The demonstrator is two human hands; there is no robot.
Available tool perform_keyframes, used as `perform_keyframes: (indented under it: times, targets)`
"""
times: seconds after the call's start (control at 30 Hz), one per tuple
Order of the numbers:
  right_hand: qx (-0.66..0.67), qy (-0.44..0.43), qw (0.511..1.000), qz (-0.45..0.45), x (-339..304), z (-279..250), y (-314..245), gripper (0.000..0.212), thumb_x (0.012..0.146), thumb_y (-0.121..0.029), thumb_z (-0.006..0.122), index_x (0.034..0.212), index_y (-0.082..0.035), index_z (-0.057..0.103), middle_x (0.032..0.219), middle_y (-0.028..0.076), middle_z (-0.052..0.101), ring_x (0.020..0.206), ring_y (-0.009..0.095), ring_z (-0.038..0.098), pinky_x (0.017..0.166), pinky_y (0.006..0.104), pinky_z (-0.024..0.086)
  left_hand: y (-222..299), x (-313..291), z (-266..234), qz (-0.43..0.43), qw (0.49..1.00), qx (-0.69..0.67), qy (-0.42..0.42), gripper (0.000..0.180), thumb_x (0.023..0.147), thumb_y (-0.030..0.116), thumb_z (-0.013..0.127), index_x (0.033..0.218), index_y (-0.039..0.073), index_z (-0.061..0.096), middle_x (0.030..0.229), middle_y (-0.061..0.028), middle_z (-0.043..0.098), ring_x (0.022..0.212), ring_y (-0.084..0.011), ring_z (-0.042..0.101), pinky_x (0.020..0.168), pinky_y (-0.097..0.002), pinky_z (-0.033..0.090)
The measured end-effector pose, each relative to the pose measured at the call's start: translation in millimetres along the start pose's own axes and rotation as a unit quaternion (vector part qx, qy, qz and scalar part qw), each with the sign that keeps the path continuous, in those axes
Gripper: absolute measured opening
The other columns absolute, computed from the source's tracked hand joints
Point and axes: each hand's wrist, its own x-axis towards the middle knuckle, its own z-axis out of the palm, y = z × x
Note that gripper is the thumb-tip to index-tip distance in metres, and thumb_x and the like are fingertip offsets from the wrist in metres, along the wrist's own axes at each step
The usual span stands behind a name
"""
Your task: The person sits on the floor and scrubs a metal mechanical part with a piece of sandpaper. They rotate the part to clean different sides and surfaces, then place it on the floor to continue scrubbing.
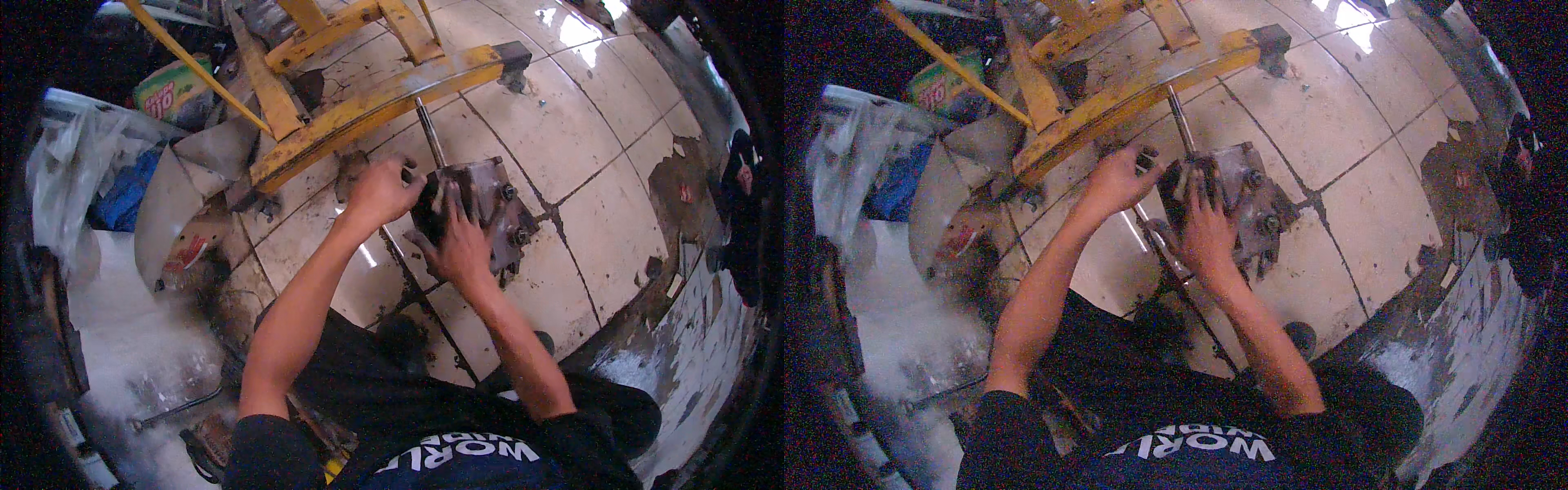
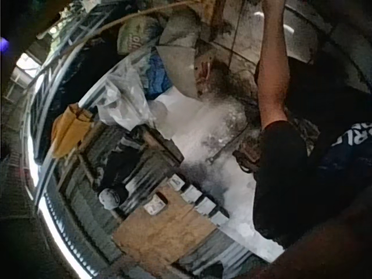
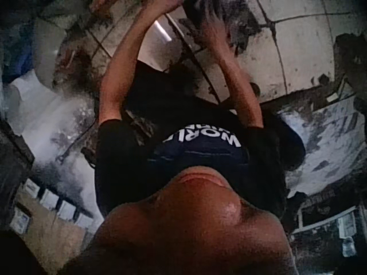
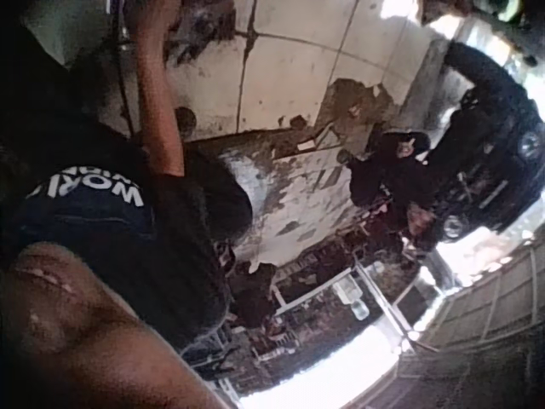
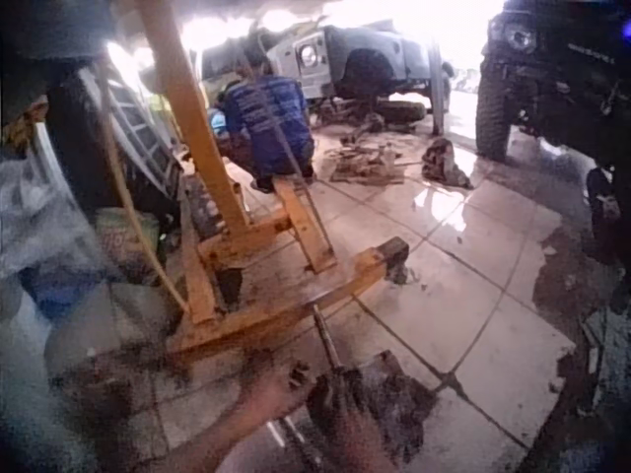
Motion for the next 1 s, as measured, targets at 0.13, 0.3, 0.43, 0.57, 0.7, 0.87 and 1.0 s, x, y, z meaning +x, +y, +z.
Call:
perform_keyframes:
  times: [0.13, 0.3, 0.43, 0.57, 0.7, 0.87, 1.0]
  targets:
    - [-0.057, 0.031, 0.998, 0.009, -13, -5, 5, 0.099, 0.085, -0.070, 0.054, 0.154, -0.004, 0.026, 0.158, 0.011, 0.032, 0.150, 0.037, 0.013, 0.114, 0.0675, -0.005, -1, -6, -6, 0.014, 1.000, 0.026, -0.008, 0.045, 0.085, 0.039, 0.067, 0.111, 0.002, 0.067, 0.102, -0.0204, 0.071, 0.097, -0.0384, 0.067, 0.088, -0.0457, 0.053]
    - [-0.063, 0.041, 0.997, -0.015, -2, -11, 16, 0.090, 0.086, -0.067, 0.055, 0.154, -0.011, 0.032, 0.160, 0.007, 0.030, 0.151, 0.036, 0.008, 0.114, 0.0670, -0.005, 0, -4, -16, 0.034, 0.997, 0.066, -0.035, 0.047, 0.085, 0.043, 0.066, 0.106, 0.000, 0.068, 0.100, -0.0222, 0.070, 0.097, -0.0387, 0.067, 0.087, -0.0468, 0.052]
    - [-0.054, 0.032, 0.998, -0.017, -17, -13, 16, 0.083, 0.088, -0.064, 0.055, 0.152, -0.014, 0.037, 0.161, 0.007, 0.028, 0.151, 0.038, 0.008, 0.114, 0.0675, -0.004, 9, 3, -21, 0.015, 0.996, 0.052, -0.076, 0.051, 0.087, 0.047, 0.066, 0.115, 0.004, 0.067, 0.107, -0.0213, 0.069, 0.102, -0.0377, 0.066, 0.092, -0.0463, 0.052]
    - [-0.069, 0.055, 0.996, -0.009, 2, -10, 18, 0.075, 0.091, -0.062, 0.052, 0.151, -0.018, 0.039, 0.162, 0.009, 0.024, 0.151, 0.040, 0.007, 0.114, 0.0676, -0.004, 16, 5, -21, 0.039, 0.995, 0.058, -0.075, 0.052, 0.086, 0.047, 0.066, 0.116, 0.004, 0.067, 0.104, -0.0217, 0.070, 0.100, -0.0382, 0.067, 0.091, -0.0471, 0.052]
    - [-0.078, 0.099, 0.992, -0.020, -13, -6, 20, 0.067, 0.094, -0.059, 0.049, 0.151, -0.023, 0.041, 0.163, 0.010, 0.019, 0.150, 0.042, 0.007, 0.113, 0.0681, -0.005, 13, 3, -18, 0.052, 0.996, 0.057, -0.040, 0.054, 0.085, 0.047, 0.066, 0.116, 0.003, 0.067, 0.099, -0.0231, 0.070, 0.097, -0.0396, 0.067, 0.090, -0.0480, 0.052]
    - [-0.076, 0.042, 0.996, -0.001, 4, -6, 24, 0.072, 0.089, -0.060, 0.057, 0.148, -0.020, 0.044, 0.163, 0.011, 0.019, 0.149, 0.047, 0.004, 0.112, 0.0723, 0.003, 13, 9, -16, 0.071, 0.996, 0.050, -0.031, 0.052, 0.083, 0.044, 0.068, 0.108, -0.002, 0.066, 0.099, -0.0246, 0.069, 0.098, -0.0420, 0.065, 0.091, -0.0492, 0.051]
    - [-0.099, 0.040, 0.994, -0.024, -1, -24, 18, 0.071, 0.091, -0.062, 0.053, 0.148, -0.021, 0.045, 0.164, 0.009, 0.017, 0.149, 0.045, 0.003, 0.113, 0.0715, -0.001, 5, 17, -11, 0.084, 0.995, 0.049, -0.033, 0.055, 0.083, 0.048, 0.067, 0.120, 0.006, 0.066, 0.097, -0.0233, 0.070, 0.092, -0.0417, 0.068, 0.088, -0.0477, 0.054]
